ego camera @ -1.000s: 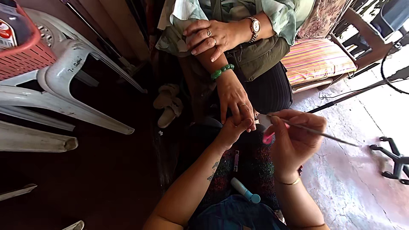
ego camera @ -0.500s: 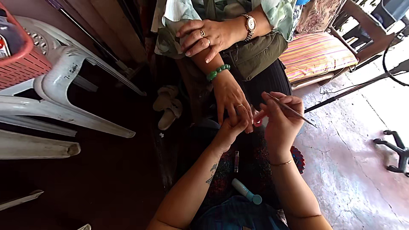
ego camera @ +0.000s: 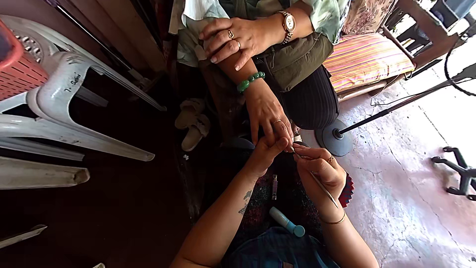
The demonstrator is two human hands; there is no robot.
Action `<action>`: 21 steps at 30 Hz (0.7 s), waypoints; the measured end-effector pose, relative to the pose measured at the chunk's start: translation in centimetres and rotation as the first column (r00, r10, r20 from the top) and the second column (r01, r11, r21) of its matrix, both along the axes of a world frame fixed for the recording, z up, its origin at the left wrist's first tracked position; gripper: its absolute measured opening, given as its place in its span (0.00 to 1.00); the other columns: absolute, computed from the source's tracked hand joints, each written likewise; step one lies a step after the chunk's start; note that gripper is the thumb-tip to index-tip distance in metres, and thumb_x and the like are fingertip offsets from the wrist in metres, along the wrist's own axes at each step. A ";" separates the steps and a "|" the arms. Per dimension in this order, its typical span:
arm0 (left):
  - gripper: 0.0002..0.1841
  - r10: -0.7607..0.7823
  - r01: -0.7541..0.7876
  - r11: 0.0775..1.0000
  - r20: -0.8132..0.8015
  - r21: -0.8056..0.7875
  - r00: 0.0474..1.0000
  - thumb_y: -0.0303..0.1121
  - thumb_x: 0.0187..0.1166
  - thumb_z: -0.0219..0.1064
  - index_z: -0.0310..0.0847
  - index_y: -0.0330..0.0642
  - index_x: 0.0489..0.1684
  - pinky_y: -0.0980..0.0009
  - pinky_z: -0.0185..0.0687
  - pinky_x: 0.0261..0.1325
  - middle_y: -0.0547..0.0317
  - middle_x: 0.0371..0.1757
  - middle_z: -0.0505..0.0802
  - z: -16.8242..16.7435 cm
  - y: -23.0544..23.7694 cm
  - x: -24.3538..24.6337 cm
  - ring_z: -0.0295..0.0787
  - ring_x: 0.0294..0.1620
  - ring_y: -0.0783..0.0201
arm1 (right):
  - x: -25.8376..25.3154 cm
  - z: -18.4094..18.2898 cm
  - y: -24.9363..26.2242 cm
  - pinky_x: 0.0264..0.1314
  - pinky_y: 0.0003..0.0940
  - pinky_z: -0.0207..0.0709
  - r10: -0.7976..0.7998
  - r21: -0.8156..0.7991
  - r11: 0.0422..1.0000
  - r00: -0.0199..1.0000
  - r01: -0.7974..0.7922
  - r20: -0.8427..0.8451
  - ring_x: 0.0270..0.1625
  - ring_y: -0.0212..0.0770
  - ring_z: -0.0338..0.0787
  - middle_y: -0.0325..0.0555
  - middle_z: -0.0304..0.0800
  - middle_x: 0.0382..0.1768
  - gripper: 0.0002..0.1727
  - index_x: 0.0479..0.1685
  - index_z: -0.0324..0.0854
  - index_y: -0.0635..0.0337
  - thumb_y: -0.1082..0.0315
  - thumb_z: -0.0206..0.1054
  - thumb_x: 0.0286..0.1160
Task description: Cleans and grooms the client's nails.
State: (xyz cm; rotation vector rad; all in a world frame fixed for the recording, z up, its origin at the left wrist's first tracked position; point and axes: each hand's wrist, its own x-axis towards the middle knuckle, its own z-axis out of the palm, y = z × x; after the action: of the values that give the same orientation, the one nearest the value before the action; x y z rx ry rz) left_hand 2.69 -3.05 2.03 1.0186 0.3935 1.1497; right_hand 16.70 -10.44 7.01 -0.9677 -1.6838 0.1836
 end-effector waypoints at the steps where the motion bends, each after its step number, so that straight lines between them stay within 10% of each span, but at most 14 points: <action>1: 0.09 0.001 -0.001 1.000 0.001 -0.003 1.000 0.44 0.83 0.68 0.89 0.53 0.38 0.73 0.84 0.57 0.72 0.38 0.92 0.1 0.0 0.0 0.88 0.44 0.76 | 0.0 0.2 -0.1 0.56 0.33 0.92 -0.004 -0.001 1.000 1.000 0.004 0.012 0.54 0.44 0.96 0.54 0.95 0.42 0.07 0.25 0.83 0.65 0.83 0.70 0.68; 21: 0.08 -0.008 0.008 1.000 0.004 -0.005 1.000 0.43 0.84 0.67 0.90 0.53 0.39 0.73 0.84 0.57 0.73 0.40 0.93 0.3 0.0 -0.1 0.88 0.46 0.77 | 0.1 0.8 0.1 0.55 0.30 0.91 -0.040 -0.010 0.999 0.995 0.041 0.092 0.52 0.41 0.97 0.53 0.96 0.39 0.07 0.23 0.86 0.65 0.82 0.71 0.66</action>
State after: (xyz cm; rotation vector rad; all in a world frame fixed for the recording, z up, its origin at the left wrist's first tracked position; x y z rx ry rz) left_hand 2.56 -3.05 2.33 1.0132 0.3891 1.1433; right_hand 16.84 -10.36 7.80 -1.0323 -1.7468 0.1240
